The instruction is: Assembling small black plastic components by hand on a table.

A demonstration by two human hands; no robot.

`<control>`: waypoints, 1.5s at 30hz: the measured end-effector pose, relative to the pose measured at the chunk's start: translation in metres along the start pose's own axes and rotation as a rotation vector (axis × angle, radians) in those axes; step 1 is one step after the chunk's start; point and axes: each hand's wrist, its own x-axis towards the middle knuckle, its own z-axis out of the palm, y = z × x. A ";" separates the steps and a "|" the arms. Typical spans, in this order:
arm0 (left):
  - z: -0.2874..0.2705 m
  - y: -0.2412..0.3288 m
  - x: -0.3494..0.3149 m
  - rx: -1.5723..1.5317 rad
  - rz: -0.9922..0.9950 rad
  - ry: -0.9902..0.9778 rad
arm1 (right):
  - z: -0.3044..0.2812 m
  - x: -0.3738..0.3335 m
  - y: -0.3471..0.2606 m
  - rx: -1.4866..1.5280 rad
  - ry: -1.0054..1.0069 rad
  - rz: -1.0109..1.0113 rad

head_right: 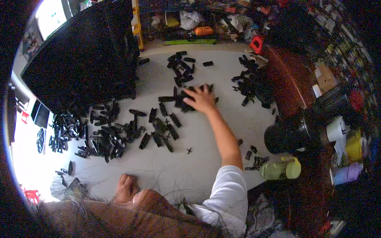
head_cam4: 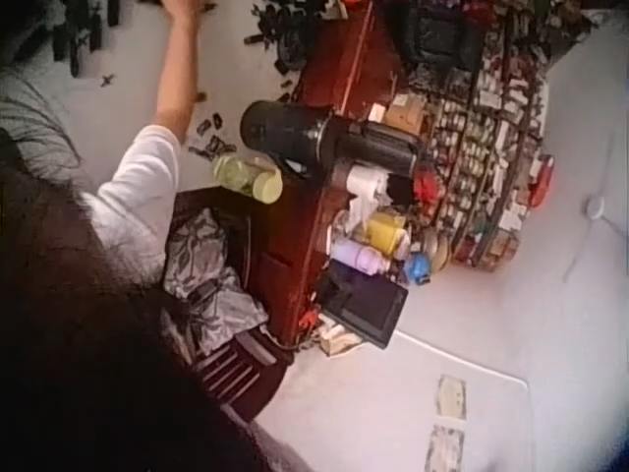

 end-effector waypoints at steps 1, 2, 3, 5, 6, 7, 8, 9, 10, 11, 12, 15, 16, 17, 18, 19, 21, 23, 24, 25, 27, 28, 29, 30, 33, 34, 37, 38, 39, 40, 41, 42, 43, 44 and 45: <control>0.002 -0.002 -0.001 0.010 0.005 0.015 | -0.001 -0.012 -0.022 0.018 -0.009 -0.012; 0.003 -0.003 -0.002 0.019 0.011 0.030 | -0.002 -0.023 -0.044 0.036 -0.019 -0.024; 0.001 -0.001 -0.002 0.013 0.018 0.024 | 0.000 -0.035 -0.059 0.057 -0.012 -0.045; -0.003 0.002 0.001 -0.015 0.062 0.039 | 0.009 -0.054 -0.087 0.079 0.023 -0.092; -0.004 -0.002 -0.001 -0.014 0.051 0.037 | 0.013 -0.061 -0.107 0.067 0.032 -0.110; -0.003 -0.008 -0.002 -0.089 0.063 0.026 | 0.014 -0.069 -0.123 0.064 0.042 -0.118; -0.001 -0.014 0.000 -0.165 0.075 0.014 | 0.014 -0.077 -0.136 0.060 0.051 -0.124; 0.001 -0.022 0.011 -0.141 0.207 0.182 | 0.014 -0.085 -0.147 0.069 0.063 -0.124; -0.001 -0.033 0.028 -0.114 0.339 0.349 | 0.018 -0.091 -0.157 0.068 0.060 -0.120; -0.007 -0.047 0.047 0.022 0.310 0.438 | 0.020 -0.096 -0.165 0.075 0.057 -0.112; -0.019 -0.061 0.071 0.086 0.288 0.568 | 0.022 -0.099 -0.174 0.085 0.052 -0.112; -0.064 -0.084 0.129 0.427 -0.062 0.617 | 0.015 -0.113 -0.200 0.113 -0.011 -0.120; -0.062 -0.113 0.141 0.562 -0.206 0.563 | 0.015 -0.115 -0.210 0.128 -0.052 -0.124; -0.068 -0.116 0.147 0.517 -0.299 0.415 | 0.018 -0.117 -0.213 0.145 -0.038 -0.127; -0.068 -0.116 0.152 0.467 -0.382 0.261 | 0.020 -0.120 -0.215 0.142 -0.038 -0.111; -0.066 -0.117 0.151 0.463 -0.371 0.255 | 0.022 -0.123 -0.218 0.133 -0.008 -0.107; -0.063 -0.121 0.142 0.363 -0.357 0.192 | 0.026 -0.127 -0.226 0.151 0.025 -0.116; -0.060 -0.115 0.123 0.381 -0.362 0.181 | 0.027 -0.131 -0.231 0.203 -0.035 -0.139; -0.059 -0.110 0.112 0.401 -0.373 0.176 | 0.027 -0.131 -0.233 0.256 -0.094 -0.171; -0.056 -0.106 0.101 0.404 -0.372 0.186 | 0.023 -0.132 -0.228 0.316 -0.028 -0.200; -0.057 -0.100 0.080 0.431 -0.382 0.172 | 0.016 -0.112 -0.195 0.314 0.189 -0.224; -0.054 -0.096 0.076 0.434 -0.367 0.196 | 0.020 -0.100 -0.169 0.378 0.378 -0.131; -0.055 -0.092 0.075 0.435 -0.349 0.199 | 0.030 -0.078 -0.119 0.583 0.447 -0.118; -0.054 -0.094 0.072 0.445 -0.350 0.196 | 0.017 -0.064 -0.094 0.412 0.330 0.108; -0.054 -0.095 0.072 0.455 -0.346 0.185 | 0.013 -0.039 -0.034 0.179 0.279 0.432; -0.055 -0.094 0.074 0.455 -0.341 0.171 | 0.013 -0.036 -0.020 0.177 0.210 0.486; -0.056 -0.092 0.080 0.465 -0.343 0.151 | 0.030 -0.028 -0.005 0.100 0.173 0.491; -0.056 -0.091 0.082 0.468 -0.335 0.153 | 0.037 -0.029 -0.002 0.020 0.208 0.437; -0.058 -0.090 0.081 0.462 -0.344 0.145 | 0.042 -0.034 -0.009 0.026 0.193 0.438; -0.058 -0.091 0.081 0.465 -0.348 0.139 | 0.038 -0.042 -0.018 0.004 0.164 0.348; -0.059 -0.092 0.080 0.465 -0.358 0.123 | 0.034 -0.052 -0.028 -0.017 0.134 0.259; -0.058 -0.092 0.082 0.459 -0.359 0.108 | 0.027 -0.066 -0.038 -0.018 0.133 0.267; -0.057 -0.095 0.080 0.465 -0.348 0.106 | 0.022 -0.080 -0.052 -0.010 0.126 0.206; -0.056 -0.097 0.078 0.468 -0.350 0.103 | 0.022 -0.091 -0.062 -0.001 0.119 0.143; -0.056 -0.099 0.077 0.473 -0.319 0.107 | 0.027 -0.100 -0.067 0.001 0.161 0.095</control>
